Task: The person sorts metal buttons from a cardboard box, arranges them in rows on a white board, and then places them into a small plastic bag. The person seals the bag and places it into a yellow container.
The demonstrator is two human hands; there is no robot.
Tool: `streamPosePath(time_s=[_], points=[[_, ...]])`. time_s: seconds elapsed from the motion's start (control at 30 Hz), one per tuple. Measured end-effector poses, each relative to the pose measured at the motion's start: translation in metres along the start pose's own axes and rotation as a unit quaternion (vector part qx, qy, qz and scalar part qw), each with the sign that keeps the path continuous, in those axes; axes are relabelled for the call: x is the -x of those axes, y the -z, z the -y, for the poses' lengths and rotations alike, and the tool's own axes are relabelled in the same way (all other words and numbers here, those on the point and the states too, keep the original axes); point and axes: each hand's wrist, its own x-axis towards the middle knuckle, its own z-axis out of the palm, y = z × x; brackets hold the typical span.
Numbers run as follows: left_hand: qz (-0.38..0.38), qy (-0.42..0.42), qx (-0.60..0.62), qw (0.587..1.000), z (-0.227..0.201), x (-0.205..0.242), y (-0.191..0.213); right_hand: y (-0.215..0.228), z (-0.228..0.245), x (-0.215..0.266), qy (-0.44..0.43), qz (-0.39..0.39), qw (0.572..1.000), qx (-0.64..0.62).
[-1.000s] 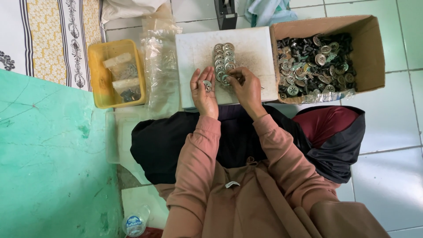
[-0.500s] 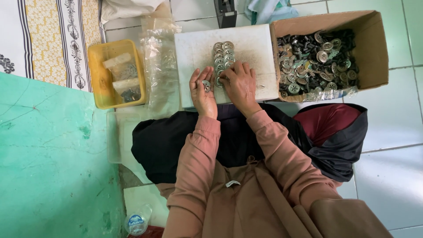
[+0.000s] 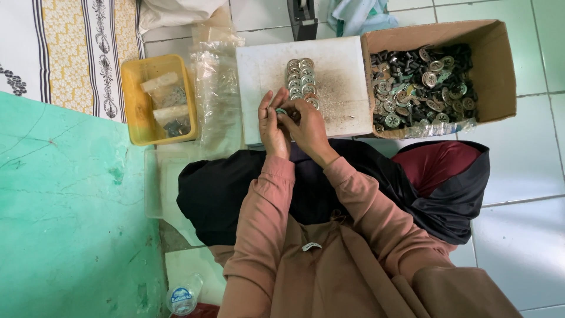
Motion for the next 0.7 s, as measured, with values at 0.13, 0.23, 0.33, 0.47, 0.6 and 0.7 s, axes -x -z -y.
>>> streamPosePath(time_s=[0.13,0.23,0.33,0.47,0.6,0.7], points=[[-0.019,0.01,0.015,1.0,0.004,-0.002,0.003,0.01,-0.004,-0.005,-0.068,-0.003,0.995,-0.079],[-0.032,0.028,0.005,0.999,0.0,-0.001,0.005,0.029,-0.024,-0.007,-0.093,-0.034,0.992,-0.075],[-0.041,0.037,-0.006,0.998,0.0,-0.001,0.003,0.048,-0.042,-0.005,-0.105,-0.049,0.992,-0.039],[-0.033,0.044,-0.027,0.998,0.001,0.0,0.002,0.056,-0.052,0.006,-0.103,-0.04,0.994,0.005],[-0.03,0.042,-0.039,0.998,0.003,0.0,0.002,0.053,-0.054,0.008,-0.052,-0.031,0.995,0.08],[-0.027,0.037,-0.063,0.997,0.005,0.001,0.002,0.053,-0.045,0.006,-0.025,-0.035,0.994,0.101]])
